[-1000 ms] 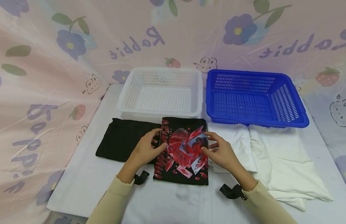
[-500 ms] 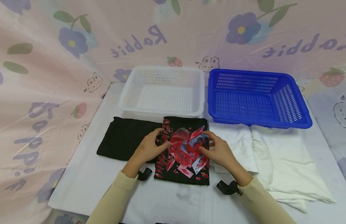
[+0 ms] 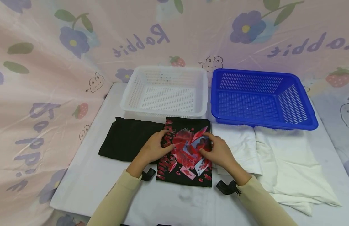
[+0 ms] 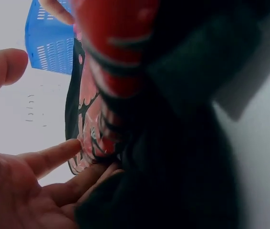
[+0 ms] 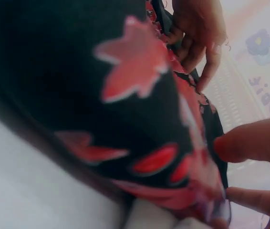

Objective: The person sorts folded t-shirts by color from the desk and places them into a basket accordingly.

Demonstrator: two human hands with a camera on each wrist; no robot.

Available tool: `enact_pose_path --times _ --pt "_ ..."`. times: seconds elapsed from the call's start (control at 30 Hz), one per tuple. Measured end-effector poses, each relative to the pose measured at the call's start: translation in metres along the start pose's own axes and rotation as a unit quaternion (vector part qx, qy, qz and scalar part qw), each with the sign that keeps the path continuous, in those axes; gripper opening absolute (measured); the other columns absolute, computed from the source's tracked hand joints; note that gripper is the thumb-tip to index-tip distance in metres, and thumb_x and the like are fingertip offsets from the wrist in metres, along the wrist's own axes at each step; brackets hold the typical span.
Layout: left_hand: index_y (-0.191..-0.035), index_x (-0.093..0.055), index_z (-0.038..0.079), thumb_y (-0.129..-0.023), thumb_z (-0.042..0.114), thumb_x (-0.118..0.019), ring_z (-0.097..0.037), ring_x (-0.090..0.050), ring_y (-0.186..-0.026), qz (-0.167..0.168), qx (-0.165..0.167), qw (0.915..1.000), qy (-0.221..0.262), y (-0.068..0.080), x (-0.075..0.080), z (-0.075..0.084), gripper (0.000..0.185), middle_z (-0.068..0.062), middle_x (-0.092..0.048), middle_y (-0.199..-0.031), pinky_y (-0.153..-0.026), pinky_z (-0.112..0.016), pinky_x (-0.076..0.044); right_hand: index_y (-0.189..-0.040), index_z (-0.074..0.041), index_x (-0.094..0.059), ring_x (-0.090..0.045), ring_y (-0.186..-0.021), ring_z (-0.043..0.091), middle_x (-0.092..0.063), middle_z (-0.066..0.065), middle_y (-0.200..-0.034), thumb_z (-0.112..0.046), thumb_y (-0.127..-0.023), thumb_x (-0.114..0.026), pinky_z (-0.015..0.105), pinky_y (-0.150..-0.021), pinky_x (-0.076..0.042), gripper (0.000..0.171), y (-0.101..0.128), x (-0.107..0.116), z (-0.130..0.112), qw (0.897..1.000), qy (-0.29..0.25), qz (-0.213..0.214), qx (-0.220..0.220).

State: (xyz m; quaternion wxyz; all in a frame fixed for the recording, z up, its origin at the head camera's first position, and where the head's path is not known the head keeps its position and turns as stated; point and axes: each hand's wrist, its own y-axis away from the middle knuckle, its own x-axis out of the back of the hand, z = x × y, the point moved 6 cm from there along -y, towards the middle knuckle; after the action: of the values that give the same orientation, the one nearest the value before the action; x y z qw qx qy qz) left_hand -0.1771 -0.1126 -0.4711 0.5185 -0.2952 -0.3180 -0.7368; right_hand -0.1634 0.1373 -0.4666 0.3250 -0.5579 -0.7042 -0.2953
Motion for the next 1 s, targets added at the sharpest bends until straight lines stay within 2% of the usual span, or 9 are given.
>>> enact_pose_path --times 0.2,0.37,0.53,0.73,0.83,0.9,1.0 --pt "-0.145 -0.040 0.020 -0.084 0.052 -0.066 -0.032 -0.046 -0.128 -0.005 0.001 0.9999 0.012 -0.003 -0.004 0.001 0.074 -0.012 -0.051 -0.136 -0.102 -0.051 -0.043 -0.135 -0.015 -0.054 -0.056 -0.081 0.025 -0.063 0.017 -0.101 -0.030 -0.074 -0.076 0.035 -0.064 -0.046 0.066 -0.001 -0.001 0.003 1.000 -0.006 0.018 0.000" --pt "-0.143 -0.042 0.019 -0.083 0.045 -0.070 -0.025 -0.053 -0.112 0.001 -0.006 0.9991 0.042 -0.007 -0.006 0.002 0.072 -0.010 -0.051 -0.130 -0.093 -0.046 -0.048 -0.133 -0.017 -0.055 -0.058 -0.083 0.025 -0.062 0.015 -0.106 -0.031 -0.074 -0.076 0.036 -0.065 -0.046 0.064 -0.002 0.000 0.003 0.999 -0.013 0.032 -0.003" --pt "-0.140 -0.044 0.016 -0.082 0.034 -0.073 -0.024 -0.052 -0.102 0.014 -0.022 0.9964 0.080 -0.010 -0.006 0.002 0.067 -0.010 -0.050 -0.129 -0.084 -0.042 -0.048 -0.131 -0.019 -0.056 -0.058 -0.086 0.026 -0.061 0.014 -0.110 -0.027 -0.075 -0.075 0.038 -0.068 -0.048 0.060 -0.005 0.000 0.006 0.998 -0.048 0.035 -0.003" --pt "-0.141 -0.040 0.015 -0.083 0.031 -0.073 -0.030 -0.050 -0.119 0.005 -0.004 0.9947 0.103 -0.013 -0.010 0.002 0.069 -0.013 -0.045 -0.139 -0.094 -0.050 -0.046 -0.132 -0.018 -0.055 -0.058 -0.084 0.025 -0.060 0.017 -0.115 -0.022 -0.077 -0.076 0.037 -0.069 -0.050 0.059 -0.008 -0.003 0.008 0.995 -0.097 0.014 -0.008" --pt "-0.140 -0.041 0.014 -0.081 0.030 -0.074 -0.032 -0.050 -0.122 0.009 0.009 0.9948 0.101 -0.014 -0.011 0.001 0.069 -0.015 -0.047 -0.137 -0.095 -0.052 -0.046 -0.133 -0.020 -0.053 -0.055 -0.075 0.020 -0.063 0.014 -0.107 -0.021 -0.077 -0.076 0.032 -0.064 -0.047 0.061 -0.010 -0.005 0.009 0.993 -0.114 0.004 -0.014" --pt "-0.138 -0.041 0.013 -0.080 0.029 -0.074 -0.032 -0.054 -0.116 0.016 0.017 0.9955 0.092 -0.014 -0.010 0.002 0.068 -0.016 -0.051 -0.133 -0.090 -0.049 -0.048 -0.134 -0.020 -0.053 -0.052 -0.069 0.019 -0.063 0.013 -0.099 -0.020 -0.077 -0.077 0.031 -0.061 -0.044 0.062 -0.010 -0.006 0.009 0.992 -0.124 0.001 -0.013" --pt "-0.137 -0.041 0.014 -0.081 0.028 -0.074 -0.028 -0.061 -0.092 0.020 0.039 0.9959 0.079 -0.014 -0.010 0.003 0.066 -0.017 -0.061 -0.115 -0.073 -0.040 -0.051 -0.134 -0.019 -0.053 -0.050 -0.071 0.019 -0.062 0.014 -0.102 -0.019 -0.076 -0.077 0.031 -0.064 -0.041 0.062 -0.011 -0.005 0.008 0.992 -0.124 0.006 -0.005"
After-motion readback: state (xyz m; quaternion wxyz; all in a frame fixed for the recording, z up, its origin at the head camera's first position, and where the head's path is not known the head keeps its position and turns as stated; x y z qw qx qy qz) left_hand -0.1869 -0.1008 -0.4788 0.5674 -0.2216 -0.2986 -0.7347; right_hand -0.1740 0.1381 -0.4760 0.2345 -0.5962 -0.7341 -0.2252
